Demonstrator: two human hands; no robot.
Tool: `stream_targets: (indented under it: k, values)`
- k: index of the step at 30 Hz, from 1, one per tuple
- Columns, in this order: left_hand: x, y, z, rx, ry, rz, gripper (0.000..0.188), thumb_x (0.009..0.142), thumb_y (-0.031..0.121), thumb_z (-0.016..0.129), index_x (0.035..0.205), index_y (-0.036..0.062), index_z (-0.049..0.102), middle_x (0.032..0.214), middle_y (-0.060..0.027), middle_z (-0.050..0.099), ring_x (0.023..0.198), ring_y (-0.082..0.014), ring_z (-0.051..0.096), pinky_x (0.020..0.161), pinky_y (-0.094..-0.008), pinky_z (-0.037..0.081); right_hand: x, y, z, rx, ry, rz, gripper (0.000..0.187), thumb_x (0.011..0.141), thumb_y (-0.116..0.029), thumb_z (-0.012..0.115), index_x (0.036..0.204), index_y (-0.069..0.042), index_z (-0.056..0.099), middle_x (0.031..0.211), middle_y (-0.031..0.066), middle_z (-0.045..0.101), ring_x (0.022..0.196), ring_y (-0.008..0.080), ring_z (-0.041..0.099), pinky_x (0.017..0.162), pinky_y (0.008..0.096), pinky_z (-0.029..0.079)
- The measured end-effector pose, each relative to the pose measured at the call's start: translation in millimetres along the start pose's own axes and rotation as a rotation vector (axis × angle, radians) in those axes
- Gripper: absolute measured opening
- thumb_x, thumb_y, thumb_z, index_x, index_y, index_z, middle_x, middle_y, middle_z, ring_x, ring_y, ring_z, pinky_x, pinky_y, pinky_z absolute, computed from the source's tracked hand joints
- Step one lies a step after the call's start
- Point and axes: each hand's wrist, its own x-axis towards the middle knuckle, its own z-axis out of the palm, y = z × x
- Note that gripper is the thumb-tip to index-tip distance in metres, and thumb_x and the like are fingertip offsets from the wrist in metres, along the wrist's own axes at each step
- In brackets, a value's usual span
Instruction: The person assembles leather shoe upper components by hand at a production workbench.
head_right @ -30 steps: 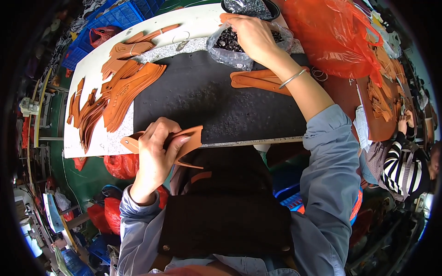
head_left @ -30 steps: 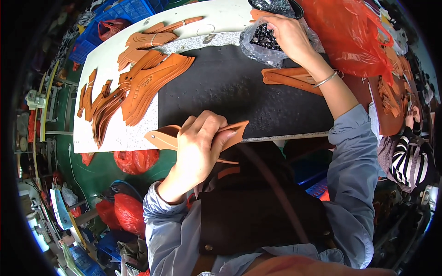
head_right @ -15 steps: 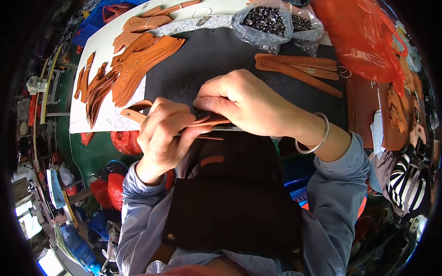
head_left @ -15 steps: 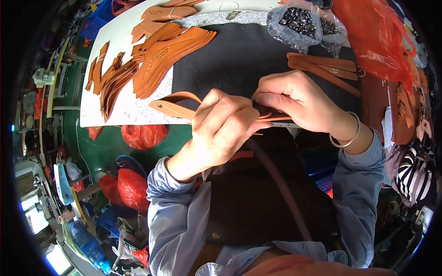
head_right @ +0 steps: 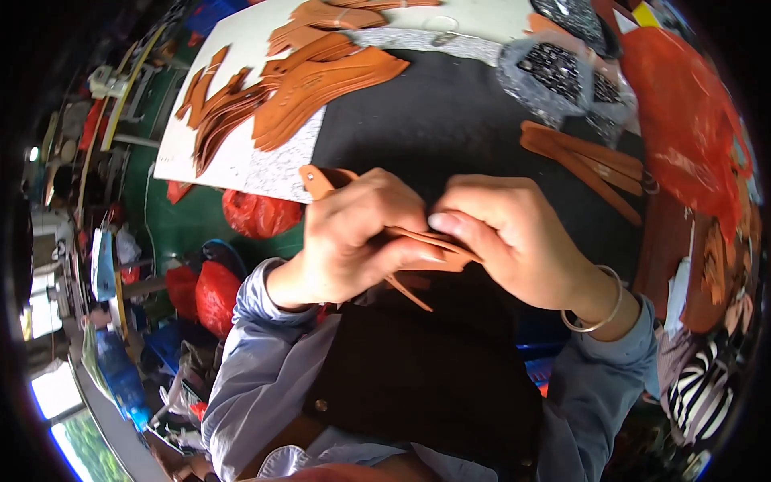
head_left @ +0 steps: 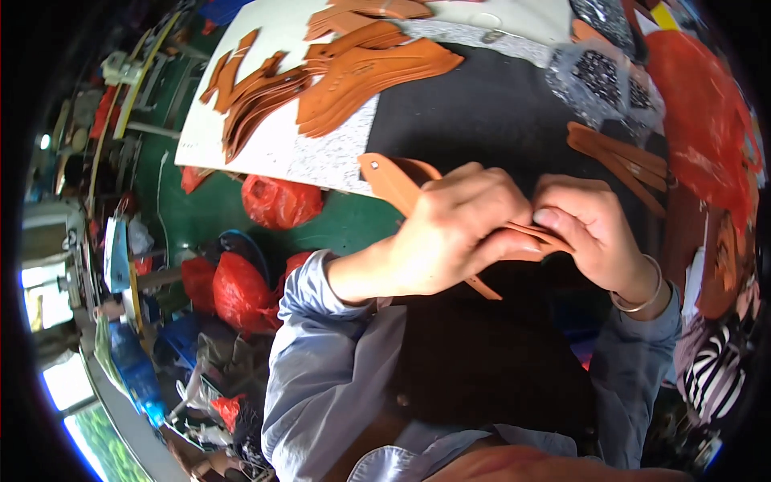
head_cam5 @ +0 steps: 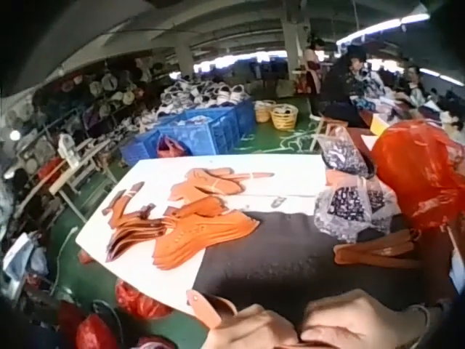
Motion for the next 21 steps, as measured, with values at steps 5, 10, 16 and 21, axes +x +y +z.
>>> stream_targets:
  k: [5, 10, 16, 21]
  values:
    - [-1.3, -2.2, -6.5, 0.213, 0.055, 0.202, 0.03, 0.061, 0.015, 0.078, 0.079, 0.0025, 0.057, 0.069, -0.0068, 0.058, 0.057, -0.0197, 0.053, 0.05, -0.0283, 0.04, 11.3, 6.8, 2.1, 0.171, -0.051, 0.092, 0.022, 0.086, -0.013, 0.053, 0.074, 0.005, 0.054, 0.057, 0.009, 0.048, 0.051, 0.0114, 0.041, 0.049, 0.0253, 0.036]
    - [-2.6, -1.1, -8.1, 0.241, 0.057, 0.231, 0.03, 0.06, 0.017, 0.079, 0.077, 0.0027, 0.058, 0.066, -0.0058, 0.059, 0.056, -0.0182, 0.052, 0.051, -0.0273, 0.039, 13.3, 8.0, 3.9, 0.21, -0.056, 0.11, 0.022, 0.087, -0.014, 0.053, 0.074, 0.005, 0.056, 0.055, 0.0088, 0.046, 0.053, 0.008, 0.037, 0.049, 0.0248, 0.035]
    - [0.0, -3.1, -9.5, 0.229, 0.016, 0.199, 0.028, 0.063, 0.018, 0.077, 0.077, 0.0032, 0.058, 0.067, -0.0059, 0.06, 0.056, -0.018, 0.052, 0.052, -0.0273, 0.039, 9.7, 4.6, 5.0, 0.082, -0.03, 0.045, 0.019, 0.085, -0.012, 0.055, 0.075, 0.004, 0.057, 0.057, 0.0146, 0.05, 0.049, 0.0224, 0.044, 0.047, 0.0284, 0.037]
    - [-6.0, -3.7, -6.4, 0.18, 0.048, 0.099, 0.022, 0.064, 0.02, 0.074, 0.073, 0.0065, 0.058, 0.067, -0.0026, 0.06, 0.058, -0.0147, 0.057, 0.056, -0.0264, 0.036, 8.1, 0.5, 12.1, -0.016, 0.091, -0.046, 0.015, 0.082, -0.009, 0.057, 0.073, 0.003, 0.057, 0.06, 0.015, 0.051, 0.05, 0.0262, 0.05, 0.047, 0.032, 0.038]
